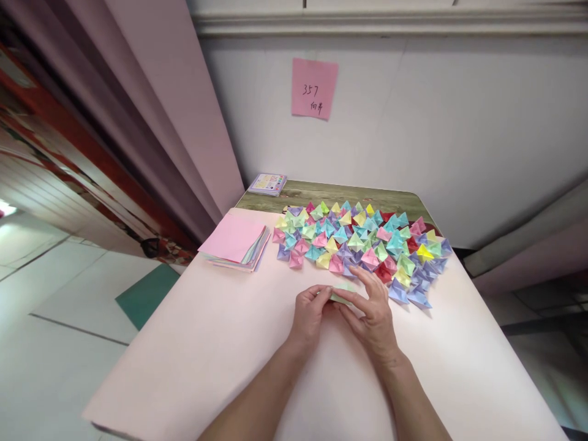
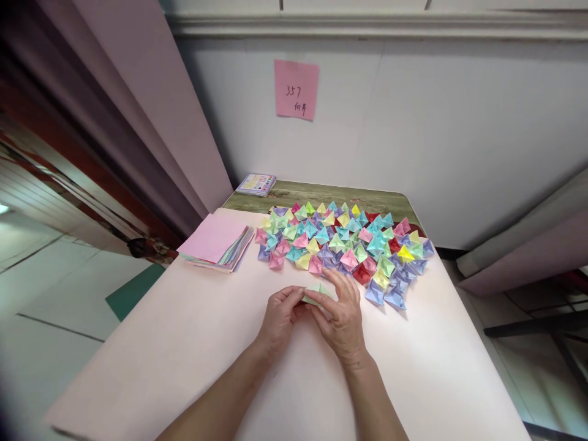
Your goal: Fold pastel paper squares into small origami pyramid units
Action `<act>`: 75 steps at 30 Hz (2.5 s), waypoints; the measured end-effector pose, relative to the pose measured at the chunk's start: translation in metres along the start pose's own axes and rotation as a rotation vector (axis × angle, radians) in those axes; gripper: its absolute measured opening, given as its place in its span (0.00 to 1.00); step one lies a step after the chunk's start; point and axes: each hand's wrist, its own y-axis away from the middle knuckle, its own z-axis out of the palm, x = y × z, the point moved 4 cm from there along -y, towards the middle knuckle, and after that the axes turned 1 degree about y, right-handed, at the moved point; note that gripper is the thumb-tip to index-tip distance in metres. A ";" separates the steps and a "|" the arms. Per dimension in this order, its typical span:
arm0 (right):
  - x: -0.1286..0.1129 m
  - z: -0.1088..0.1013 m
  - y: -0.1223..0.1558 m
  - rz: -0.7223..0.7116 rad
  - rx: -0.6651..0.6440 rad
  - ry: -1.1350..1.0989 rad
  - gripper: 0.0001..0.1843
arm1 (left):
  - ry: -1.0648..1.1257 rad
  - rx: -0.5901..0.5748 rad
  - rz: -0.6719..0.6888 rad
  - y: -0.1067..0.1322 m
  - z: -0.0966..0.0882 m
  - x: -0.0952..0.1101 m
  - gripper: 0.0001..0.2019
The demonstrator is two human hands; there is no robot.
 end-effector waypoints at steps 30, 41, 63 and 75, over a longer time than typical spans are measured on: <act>0.005 0.018 0.018 0.846 0.203 -0.620 0.17 | 0.188 -0.051 0.003 0.008 0.014 -0.007 0.10; 0.012 0.020 0.016 0.933 0.070 -0.904 0.17 | -0.147 -0.041 0.027 0.005 0.009 -0.004 0.13; 0.014 0.013 0.013 0.707 -0.111 -0.668 0.14 | -0.374 -0.022 0.136 0.002 0.000 0.006 0.13; 0.022 0.019 0.017 0.916 -0.105 -0.855 0.17 | -0.394 -0.157 0.097 0.003 0.005 0.004 0.13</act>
